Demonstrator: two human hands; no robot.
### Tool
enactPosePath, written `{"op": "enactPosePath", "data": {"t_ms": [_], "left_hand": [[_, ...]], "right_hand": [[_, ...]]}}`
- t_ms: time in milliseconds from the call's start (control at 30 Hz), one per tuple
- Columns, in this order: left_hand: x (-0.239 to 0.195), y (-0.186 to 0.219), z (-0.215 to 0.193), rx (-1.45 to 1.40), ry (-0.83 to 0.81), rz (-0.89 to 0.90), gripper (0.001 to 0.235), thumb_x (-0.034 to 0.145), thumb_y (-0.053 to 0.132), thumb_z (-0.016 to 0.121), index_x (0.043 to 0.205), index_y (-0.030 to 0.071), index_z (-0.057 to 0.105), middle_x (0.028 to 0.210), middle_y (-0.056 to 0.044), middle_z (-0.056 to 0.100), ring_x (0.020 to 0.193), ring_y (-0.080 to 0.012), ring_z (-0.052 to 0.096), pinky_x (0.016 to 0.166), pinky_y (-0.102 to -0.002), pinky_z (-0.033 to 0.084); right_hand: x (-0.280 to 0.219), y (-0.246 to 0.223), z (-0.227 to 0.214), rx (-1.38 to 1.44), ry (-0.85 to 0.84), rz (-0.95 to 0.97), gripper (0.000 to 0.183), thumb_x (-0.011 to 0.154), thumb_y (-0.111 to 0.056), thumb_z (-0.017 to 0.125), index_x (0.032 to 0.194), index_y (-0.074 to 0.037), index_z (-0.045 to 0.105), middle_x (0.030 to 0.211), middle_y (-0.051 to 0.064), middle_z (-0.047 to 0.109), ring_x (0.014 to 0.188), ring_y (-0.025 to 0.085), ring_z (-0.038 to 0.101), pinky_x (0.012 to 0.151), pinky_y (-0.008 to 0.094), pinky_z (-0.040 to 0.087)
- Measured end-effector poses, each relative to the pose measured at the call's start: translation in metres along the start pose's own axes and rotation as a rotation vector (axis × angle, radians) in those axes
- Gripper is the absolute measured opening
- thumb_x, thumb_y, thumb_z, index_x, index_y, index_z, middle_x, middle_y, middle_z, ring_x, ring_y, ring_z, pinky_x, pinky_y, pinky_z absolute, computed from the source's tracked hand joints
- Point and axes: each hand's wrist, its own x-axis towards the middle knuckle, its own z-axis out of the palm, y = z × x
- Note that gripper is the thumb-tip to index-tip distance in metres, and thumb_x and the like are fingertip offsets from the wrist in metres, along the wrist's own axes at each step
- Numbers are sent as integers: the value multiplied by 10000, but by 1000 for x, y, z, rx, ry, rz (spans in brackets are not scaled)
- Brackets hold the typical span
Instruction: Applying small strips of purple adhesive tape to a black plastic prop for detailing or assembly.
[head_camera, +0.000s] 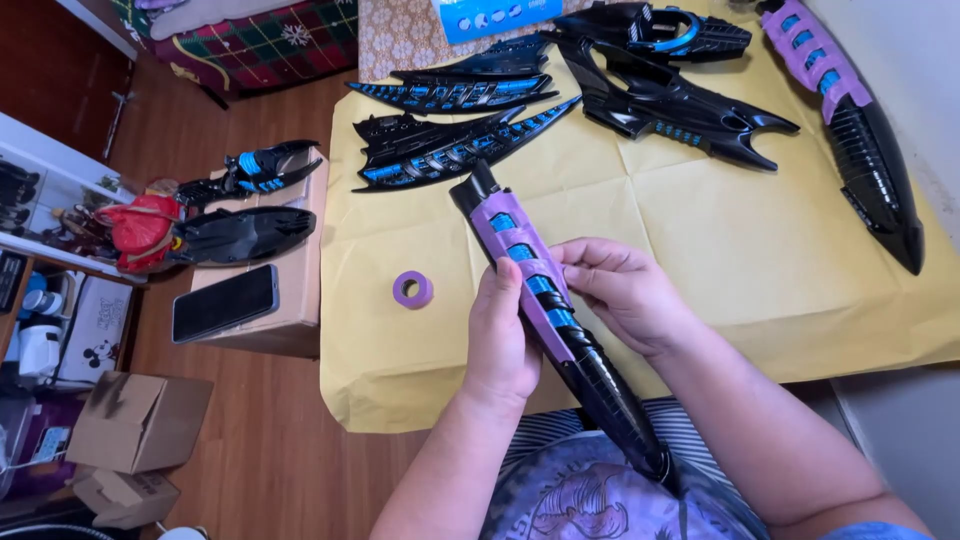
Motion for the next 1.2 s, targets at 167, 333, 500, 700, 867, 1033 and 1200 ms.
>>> {"op": "enactPosePath", "data": {"t_ms": [167, 333, 500, 700, 867, 1033, 1200], "left_hand": [[-3, 6, 3, -10, -9, 29, 392, 1018, 436, 583, 1224, 107, 533, 1016, -136, 670, 967, -258, 695, 904, -409, 600], [-1, -2, 3, 52, 6, 67, 408, 1013, 376, 611, 1268, 80, 495, 1022, -112, 637, 972, -221, 650, 932, -415, 578], [-1, 4, 16, 49, 35, -35, 361, 1012, 401, 622, 1210, 120, 512, 989, -100, 645, 964, -234, 674, 892, -421, 596], [19, -7, 4, 11, 21, -61, 341, 1023, 445, 602, 1191, 173, 484, 1001, -84, 629, 979, -227, 663, 878, -406, 593], [35, -19, -18, -180, 63, 34, 264, 1031, 410, 612, 1078, 167, 521, 1009, -125, 672, 977, -309, 715, 856, -442, 626], [32, -6, -18, -278, 78, 96, 243, 1062, 405, 562, 995, 177, 513, 976, -93, 666, 941, -281, 717, 826, -404, 629], [26, -1, -14, -291, 59, 124, 255, 1064, 409, 539, 1151, 169, 536, 1152, -96, 669, 1059, -246, 690, 949, -407, 590]], "right_hand": [[6, 29, -21, -15, 37, -99, 265, 901, -13, 720, 1151, 41, 649, 897, 129, 705, 800, 133, 665, 761, 234, 523], [-4, 17, -9, -256, 141, -144, 52, 911, -23, 767, 904, 25, 748, 721, 48, 643, 713, 62, 552, 666, 198, 450], [10, 8, -14, -352, 124, -92, 227, 990, -152, 696, 791, -63, 761, 648, -37, 570, 663, 43, 449, 646, 201, 378], [10, -24, 10, -441, 86, 0, 233, 998, -181, 677, 831, -55, 780, 590, -39, 507, 619, 40, 398, 599, 187, 299], [5, -28, -14, -619, -91, 81, 306, 904, -162, 721, 1165, -9, 762, 862, 51, 678, 864, 143, 584, 818, 309, 499], [-17, -51, 1, -945, -204, 172, 709, 738, -197, 854, 1392, -32, 633, 1167, 183, 779, 1131, 243, 697, 1010, 475, 528], [-29, -38, -3, -1573, -268, 95, 984, 726, -349, 849, 1572, -177, 376, 1342, 172, 627, 1187, 407, 664, 998, 525, 566]]}}
